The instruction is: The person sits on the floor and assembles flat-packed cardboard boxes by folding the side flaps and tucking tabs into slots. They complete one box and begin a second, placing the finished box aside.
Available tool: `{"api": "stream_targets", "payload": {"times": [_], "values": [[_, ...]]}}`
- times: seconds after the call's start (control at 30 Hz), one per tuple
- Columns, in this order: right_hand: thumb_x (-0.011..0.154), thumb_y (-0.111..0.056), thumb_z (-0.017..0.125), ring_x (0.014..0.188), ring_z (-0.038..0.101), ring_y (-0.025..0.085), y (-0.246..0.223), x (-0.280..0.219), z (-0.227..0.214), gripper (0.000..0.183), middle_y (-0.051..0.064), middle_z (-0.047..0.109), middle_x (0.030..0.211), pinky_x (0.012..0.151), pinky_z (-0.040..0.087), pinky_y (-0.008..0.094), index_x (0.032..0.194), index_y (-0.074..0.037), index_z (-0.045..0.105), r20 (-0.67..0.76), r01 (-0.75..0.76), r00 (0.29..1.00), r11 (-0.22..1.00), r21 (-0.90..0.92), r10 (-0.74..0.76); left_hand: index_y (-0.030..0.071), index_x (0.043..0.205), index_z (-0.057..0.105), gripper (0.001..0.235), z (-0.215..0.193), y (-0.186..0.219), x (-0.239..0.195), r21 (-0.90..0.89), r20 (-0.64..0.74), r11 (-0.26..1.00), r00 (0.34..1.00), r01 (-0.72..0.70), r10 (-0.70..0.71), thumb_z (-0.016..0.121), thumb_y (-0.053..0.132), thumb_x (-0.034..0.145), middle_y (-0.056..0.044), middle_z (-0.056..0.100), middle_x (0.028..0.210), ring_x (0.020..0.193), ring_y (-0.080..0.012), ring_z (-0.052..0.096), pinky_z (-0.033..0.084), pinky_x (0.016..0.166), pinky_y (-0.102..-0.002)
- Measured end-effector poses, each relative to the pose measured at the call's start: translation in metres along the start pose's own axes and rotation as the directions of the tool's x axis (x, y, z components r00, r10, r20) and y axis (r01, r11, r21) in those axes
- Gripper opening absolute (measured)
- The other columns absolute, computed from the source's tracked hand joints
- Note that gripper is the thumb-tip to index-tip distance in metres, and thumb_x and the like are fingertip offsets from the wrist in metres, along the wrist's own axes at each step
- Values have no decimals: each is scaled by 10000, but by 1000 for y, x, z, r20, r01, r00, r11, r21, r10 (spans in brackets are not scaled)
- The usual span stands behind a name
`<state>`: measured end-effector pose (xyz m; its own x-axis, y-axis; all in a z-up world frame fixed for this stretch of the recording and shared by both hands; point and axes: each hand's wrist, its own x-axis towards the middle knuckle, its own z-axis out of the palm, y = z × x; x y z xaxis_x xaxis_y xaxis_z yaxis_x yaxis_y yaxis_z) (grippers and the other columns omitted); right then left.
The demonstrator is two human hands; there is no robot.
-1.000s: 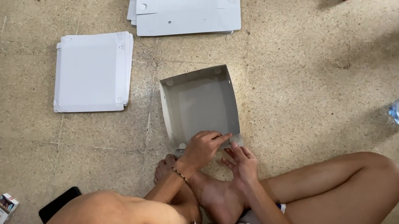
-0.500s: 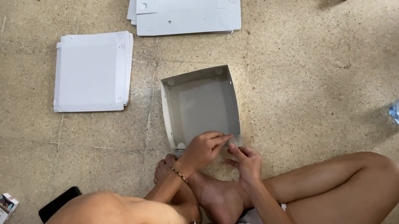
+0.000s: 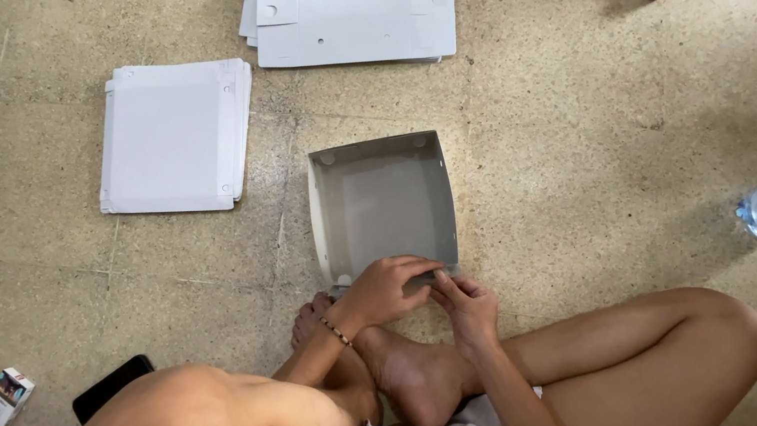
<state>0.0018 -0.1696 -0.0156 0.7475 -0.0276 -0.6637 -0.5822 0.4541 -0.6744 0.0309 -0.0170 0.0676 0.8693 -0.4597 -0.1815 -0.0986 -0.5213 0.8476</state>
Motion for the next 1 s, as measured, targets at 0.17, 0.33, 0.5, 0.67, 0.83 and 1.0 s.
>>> {"api": "stream_targets", "payload": {"times": [0.17, 0.33, 0.5, 0.67, 0.83, 1.0], "values": [[734, -299, 754, 788, 619, 245, -21, -1, -9, 456, 200, 635, 812, 685, 531, 356, 920, 83, 589, 63, 58, 997, 945, -322, -40, 105, 1181, 545, 321, 12, -17, -2, 234, -21, 972, 999, 34, -30, 536, 143, 862, -105, 610, 1057, 984, -262, 602, 486, 866, -372], [643, -287, 803, 1092, 472, 380, -42, -8, -7, 718, 206, 383, 1231, 858, 472, 420, 1212, -26, 451, 306, 532, 818, 437, -726, -487, 107, 1172, 541, 291, 20, -24, -5, 322, -61, 947, 998, 18, 1, 528, 165, 887, -103, 611, 1022, 982, -257, 600, 478, 881, -393], [723, -130, 675, 1141, 431, 385, -31, 9, -12, 273, 124, 423, 1231, 915, 393, 524, 976, -122, 571, 728, 761, 437, -214, -612, -528, 104, 1091, 546, 250, 31, -37, -8, 427, -87, 903, 991, -55, 101, 587, 187, 859, -93, 627, 899, 892, -230, 632, 486, 874, -377], [762, -166, 652, 1132, 447, 376, -30, 10, -12, 147, 113, 446, 1204, 897, 410, 518, 891, -138, 586, 746, 752, 387, -283, -596, -541, 105, 1042, 551, 195, 37, -48, -8, 480, -127, 872, 975, -98, 180, 581, 179, 864, -69, 639, 847, 836, -198, 648, 487, 870, -350], [743, -231, 695, 1092, 484, 360, -21, 14, -14, 130, 95, 494, 1124, 884, 423, 505, 749, -141, 602, 725, 716, 337, -337, -612, -601, 123, 931, 570, 92, 41, -49, -9, 550, -173, 829, 958, -97, 227, 512, 192, 912, -34, 641, 710, 739, -158, 664, 486, 879, -350], [718, -226, 717, 1060, 512, 343, -18, 12, -13, 120, 75, 517, 1074, 871, 443, 495, 707, -151, 624, 693, 711, 317, -321, -625, -647, 157, 921, 585, 151, 45, -58, -8, 560, -183, 822, 952, -105, 246, 442, 204, 940, -22, 653, 728, 715, -147, 667, 475, 859, -340]]}}
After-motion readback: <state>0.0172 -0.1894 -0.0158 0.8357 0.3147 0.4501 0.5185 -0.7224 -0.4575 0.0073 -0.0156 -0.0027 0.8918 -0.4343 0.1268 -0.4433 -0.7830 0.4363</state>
